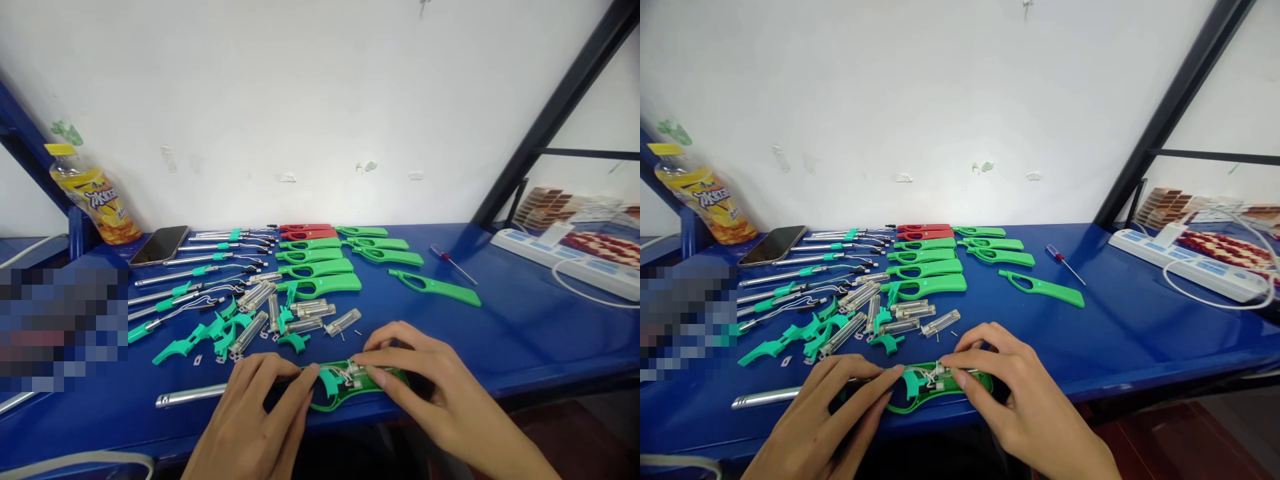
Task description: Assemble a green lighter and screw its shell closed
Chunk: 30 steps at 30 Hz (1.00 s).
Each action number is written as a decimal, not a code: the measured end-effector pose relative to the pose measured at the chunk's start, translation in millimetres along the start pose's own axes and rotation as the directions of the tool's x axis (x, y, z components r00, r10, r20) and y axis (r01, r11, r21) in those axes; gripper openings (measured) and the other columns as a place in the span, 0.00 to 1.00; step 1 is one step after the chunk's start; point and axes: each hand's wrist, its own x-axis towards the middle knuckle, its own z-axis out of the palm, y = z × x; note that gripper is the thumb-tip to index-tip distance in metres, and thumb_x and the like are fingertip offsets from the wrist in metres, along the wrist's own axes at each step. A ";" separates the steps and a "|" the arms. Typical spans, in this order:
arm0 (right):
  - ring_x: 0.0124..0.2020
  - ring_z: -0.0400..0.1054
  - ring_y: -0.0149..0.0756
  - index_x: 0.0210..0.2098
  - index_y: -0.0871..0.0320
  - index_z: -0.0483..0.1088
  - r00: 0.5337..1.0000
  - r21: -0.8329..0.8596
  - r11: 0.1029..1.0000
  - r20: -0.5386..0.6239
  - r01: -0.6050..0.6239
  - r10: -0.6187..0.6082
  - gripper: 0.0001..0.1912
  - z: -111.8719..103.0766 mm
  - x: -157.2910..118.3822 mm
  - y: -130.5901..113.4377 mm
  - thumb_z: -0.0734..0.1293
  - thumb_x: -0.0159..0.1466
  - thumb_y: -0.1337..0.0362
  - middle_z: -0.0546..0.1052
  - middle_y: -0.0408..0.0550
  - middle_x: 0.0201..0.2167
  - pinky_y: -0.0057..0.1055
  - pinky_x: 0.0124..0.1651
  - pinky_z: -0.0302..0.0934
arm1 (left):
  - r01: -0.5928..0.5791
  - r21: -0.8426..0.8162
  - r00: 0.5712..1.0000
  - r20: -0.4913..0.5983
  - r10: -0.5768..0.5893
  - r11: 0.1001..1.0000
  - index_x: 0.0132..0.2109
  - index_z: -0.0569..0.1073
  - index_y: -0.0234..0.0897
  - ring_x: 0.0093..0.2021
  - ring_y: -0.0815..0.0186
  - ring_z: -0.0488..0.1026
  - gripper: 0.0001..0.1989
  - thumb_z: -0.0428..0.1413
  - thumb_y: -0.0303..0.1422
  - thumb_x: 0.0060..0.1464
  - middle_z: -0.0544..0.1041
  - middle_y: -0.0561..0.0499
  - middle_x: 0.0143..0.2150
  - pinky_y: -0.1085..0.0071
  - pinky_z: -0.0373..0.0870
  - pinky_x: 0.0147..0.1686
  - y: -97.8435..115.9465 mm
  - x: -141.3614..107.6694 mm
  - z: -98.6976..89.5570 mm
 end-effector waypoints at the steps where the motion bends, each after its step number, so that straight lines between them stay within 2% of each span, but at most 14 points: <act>1: 0.53 0.73 0.30 0.58 0.34 0.79 1.000 -0.006 1.000 -0.004 0.000 0.000 0.14 0.2 0.0 0.0 0.64 0.80 0.57 0.77 0.38 0.52 0.29 0.55 0.66 | 0.001 0.002 1.000 -0.004 -0.001 1.000 0.64 0.72 0.37 0.48 0.63 0.71 0.20 0.53 0.20 0.70 0.74 0.46 0.48 0.65 0.75 0.47 -0.1 0.0 0.0; 6: 0.56 0.73 0.32 0.64 0.34 0.74 1.000 -0.025 0.999 0.008 0.021 -0.021 0.17 -0.4 -0.8 -1.0 0.65 0.79 0.56 0.76 0.39 0.56 0.30 0.59 0.66 | 0.011 -0.006 1.000 -0.004 -0.011 1.000 0.64 0.72 0.38 0.47 0.62 0.71 0.20 0.53 0.20 0.71 0.75 0.47 0.48 0.64 0.76 0.47 -0.6 1.1 -0.8; 11: 0.58 0.73 0.35 0.61 0.35 0.77 0.997 -0.058 0.996 0.039 0.074 -0.071 0.16 -0.8 -0.7 -2.2 0.64 0.80 0.57 0.76 0.42 0.58 0.33 0.60 0.67 | 0.028 -0.014 1.000 -0.009 -0.028 1.000 0.64 0.73 0.40 0.47 0.63 0.73 0.20 0.53 0.20 0.70 0.75 0.47 0.48 0.65 0.76 0.46 -0.1 0.8 -0.1; 16: 0.57 0.74 0.38 0.60 0.37 0.78 0.997 -0.074 0.995 0.029 0.069 -0.067 0.16 0.2 0.2 -0.9 0.63 0.80 0.58 0.76 0.44 0.57 0.35 0.58 0.68 | 0.019 -0.018 1.000 -0.008 -0.020 1.000 0.64 0.72 0.39 0.47 0.63 0.72 0.20 0.53 0.20 0.70 0.75 0.47 0.48 0.64 0.75 0.46 0.8 0.5 -0.6; 26: 0.55 0.72 0.36 0.60 0.37 0.78 0.995 -0.028 0.996 0.058 0.085 -0.083 0.16 -0.2 1.0 -2.7 0.62 0.81 0.59 0.77 0.43 0.54 0.35 0.56 0.67 | 0.010 0.012 1.000 0.007 -0.010 1.000 0.64 0.72 0.38 0.48 0.62 0.71 0.20 0.53 0.19 0.70 0.74 0.46 0.48 0.64 0.75 0.47 1.4 1.8 -1.9; 30: 0.54 0.72 0.35 0.60 0.38 0.78 0.994 -0.021 0.995 0.051 0.101 -0.100 0.16 -0.1 1.7 -2.4 0.62 0.81 0.60 0.78 0.43 0.52 0.34 0.55 0.67 | -0.010 0.063 0.999 0.042 0.007 0.998 0.67 0.70 0.39 0.47 0.61 0.73 0.24 0.51 0.19 0.69 0.74 0.46 0.49 0.61 0.76 0.48 0.7 0.9 -2.7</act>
